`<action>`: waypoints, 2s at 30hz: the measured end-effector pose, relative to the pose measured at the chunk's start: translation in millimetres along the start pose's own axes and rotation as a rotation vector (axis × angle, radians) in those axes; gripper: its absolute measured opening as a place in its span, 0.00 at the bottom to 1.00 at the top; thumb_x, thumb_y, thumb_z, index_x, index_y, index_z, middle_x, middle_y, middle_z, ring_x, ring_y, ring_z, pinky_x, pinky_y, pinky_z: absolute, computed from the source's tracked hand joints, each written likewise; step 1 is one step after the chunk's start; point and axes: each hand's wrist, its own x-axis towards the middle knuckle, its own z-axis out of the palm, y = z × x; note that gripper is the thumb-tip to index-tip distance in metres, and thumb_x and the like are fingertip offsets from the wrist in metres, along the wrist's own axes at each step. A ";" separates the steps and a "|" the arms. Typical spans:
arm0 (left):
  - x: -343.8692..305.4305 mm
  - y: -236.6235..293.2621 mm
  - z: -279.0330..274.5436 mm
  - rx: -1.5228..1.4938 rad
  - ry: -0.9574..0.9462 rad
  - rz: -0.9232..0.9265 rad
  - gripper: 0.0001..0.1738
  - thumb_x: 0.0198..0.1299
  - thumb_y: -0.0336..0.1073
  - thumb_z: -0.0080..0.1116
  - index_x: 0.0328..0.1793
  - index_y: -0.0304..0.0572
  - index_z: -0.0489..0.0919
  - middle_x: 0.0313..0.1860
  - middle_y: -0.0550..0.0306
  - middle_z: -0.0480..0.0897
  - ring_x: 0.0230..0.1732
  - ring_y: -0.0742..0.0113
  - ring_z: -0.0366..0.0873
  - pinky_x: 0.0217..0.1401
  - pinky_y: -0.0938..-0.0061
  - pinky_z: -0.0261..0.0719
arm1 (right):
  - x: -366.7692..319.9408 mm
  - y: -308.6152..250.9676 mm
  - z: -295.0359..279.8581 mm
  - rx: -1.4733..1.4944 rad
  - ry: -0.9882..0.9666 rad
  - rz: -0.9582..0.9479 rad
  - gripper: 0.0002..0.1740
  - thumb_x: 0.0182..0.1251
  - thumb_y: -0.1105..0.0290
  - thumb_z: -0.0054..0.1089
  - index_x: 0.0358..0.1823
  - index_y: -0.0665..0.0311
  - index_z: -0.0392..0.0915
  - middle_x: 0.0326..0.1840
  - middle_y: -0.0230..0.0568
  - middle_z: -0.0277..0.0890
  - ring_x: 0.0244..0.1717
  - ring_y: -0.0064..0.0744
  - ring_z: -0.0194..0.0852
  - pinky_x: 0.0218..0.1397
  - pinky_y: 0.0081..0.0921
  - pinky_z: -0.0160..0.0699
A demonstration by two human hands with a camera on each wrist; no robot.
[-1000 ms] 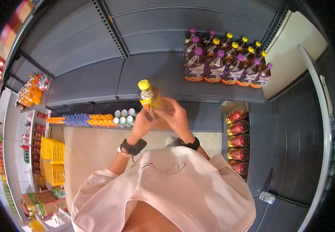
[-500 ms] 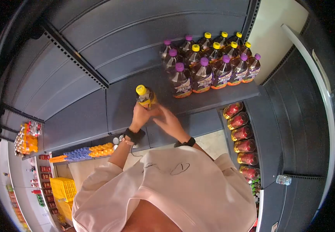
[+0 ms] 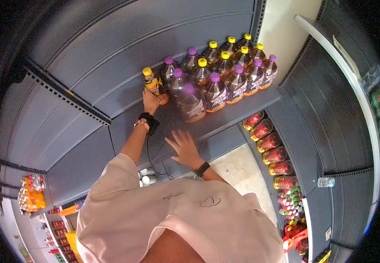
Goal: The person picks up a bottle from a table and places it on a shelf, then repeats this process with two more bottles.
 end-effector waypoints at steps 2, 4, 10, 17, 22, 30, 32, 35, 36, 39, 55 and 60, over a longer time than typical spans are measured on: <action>10.7 -15.3 12.9 -0.011 0.018 0.053 0.52 0.39 0.45 0.80 0.65 0.27 0.62 0.60 0.30 0.70 0.58 0.30 0.74 0.58 0.51 0.77 | 0.3 0.4 2.7 -0.017 -0.005 0.019 0.54 0.46 0.50 0.76 0.77 0.44 0.59 0.77 0.51 0.55 0.77 0.57 0.51 0.79 0.61 0.44; 16.3 -14.7 15.8 -0.017 0.030 0.081 0.53 0.39 0.45 0.80 0.66 0.26 0.60 0.61 0.30 0.69 0.58 0.30 0.74 0.59 0.51 0.77 | 2.0 -0.1 2.3 -0.029 -0.010 0.028 0.55 0.45 0.50 0.77 0.77 0.43 0.59 0.78 0.50 0.56 0.77 0.57 0.51 0.79 0.61 0.45; 20.4 -1.9 13.6 -0.046 0.007 -0.012 0.52 0.38 0.45 0.80 0.64 0.26 0.61 0.60 0.32 0.69 0.59 0.30 0.73 0.60 0.51 0.76 | 5.1 -1.5 -1.6 -0.051 -0.016 0.045 0.57 0.40 0.50 0.79 0.77 0.42 0.60 0.77 0.48 0.57 0.77 0.57 0.51 0.79 0.61 0.45; 20.3 -3.7 18.3 0.007 0.065 -0.049 0.51 0.37 0.46 0.82 0.61 0.27 0.62 0.60 0.32 0.69 0.60 0.33 0.72 0.61 0.52 0.76 | -0.6 -1.0 -4.9 0.062 0.007 0.025 0.57 0.45 0.53 0.76 0.79 0.44 0.55 0.78 0.50 0.55 0.78 0.58 0.49 0.78 0.60 0.45; 9.8 -16.5 18.3 0.029 -0.023 -0.174 0.59 0.34 0.53 0.82 0.66 0.24 0.61 0.64 0.30 0.68 0.65 0.35 0.69 0.65 0.52 0.73 | -1.6 12.2 -6.8 0.093 -0.071 -0.055 0.56 0.49 0.53 0.75 0.80 0.48 0.53 0.79 0.51 0.53 0.79 0.58 0.47 0.79 0.59 0.44; -101.5 -27.2 23.5 -0.271 0.232 -0.233 0.41 0.55 0.48 0.71 0.68 0.31 0.67 0.62 0.38 0.77 0.62 0.45 0.76 0.62 0.56 0.75 | 10.3 79.8 -5.0 0.354 -0.382 -0.444 0.42 0.61 0.50 0.66 0.74 0.54 0.63 0.79 0.49 0.54 0.81 0.51 0.45 0.81 0.55 0.41; -156.2 47.6 -4.3 -0.563 0.174 -0.471 0.31 0.64 0.31 0.63 0.72 0.36 0.65 0.64 0.45 0.75 0.57 0.68 0.77 0.51 0.74 0.79 | 10.3 91.4 -11.0 0.558 -0.487 -0.396 0.27 0.67 0.53 0.61 0.65 0.52 0.75 0.75 0.44 0.64 0.80 0.45 0.53 0.80 0.56 0.42; -245.3 65.9 -15.5 -0.397 0.234 -0.334 0.24 0.68 0.31 0.58 0.68 0.38 0.70 0.51 0.55 0.83 0.50 0.72 0.79 0.51 0.75 0.79 | -7.5 110.5 -32.3 0.725 -0.515 -0.369 0.24 0.67 0.55 0.62 0.64 0.50 0.76 0.73 0.45 0.67 0.77 0.48 0.57 0.80 0.57 0.43; -281.1 60.2 -14.3 -0.392 0.205 -0.413 0.23 0.67 0.28 0.57 0.68 0.38 0.71 0.50 0.57 0.83 0.50 0.72 0.79 0.52 0.75 0.78 | -15.3 109.9 -37.4 0.621 -0.448 -0.450 0.24 0.67 0.57 0.63 0.63 0.53 0.76 0.68 0.44 0.73 0.74 0.46 0.63 0.78 0.56 0.46; -394.0 66.9 6.6 -0.300 0.357 -0.512 0.18 0.63 0.34 0.62 0.58 0.35 0.79 0.43 0.52 0.88 0.44 0.66 0.84 0.49 0.69 0.81 | -33.4 83.8 -55.3 0.795 -0.684 -0.346 0.23 0.68 0.57 0.63 0.62 0.56 0.76 0.64 0.44 0.77 0.70 0.45 0.69 0.74 0.49 0.58; -737.6 351.4 122.0 -0.165 1.060 -1.239 0.19 0.65 0.41 0.61 0.59 0.43 0.80 0.49 0.48 0.86 0.48 0.55 0.85 0.52 0.66 0.82 | -310.0 -59.7 -65.4 0.517 -1.590 -1.232 0.24 0.70 0.56 0.61 0.61 0.61 0.76 0.57 0.47 0.81 0.59 0.44 0.80 0.60 0.36 0.76; -830.8 413.6 184.5 -0.087 1.248 -1.333 0.19 0.66 0.38 0.61 0.60 0.37 0.78 0.48 0.48 0.86 0.46 0.57 0.86 0.51 0.67 0.83 | -447.2 -63.9 -94.9 0.568 -1.719 -1.473 0.23 0.69 0.58 0.61 0.60 0.62 0.76 0.54 0.48 0.82 0.56 0.45 0.81 0.58 0.36 0.78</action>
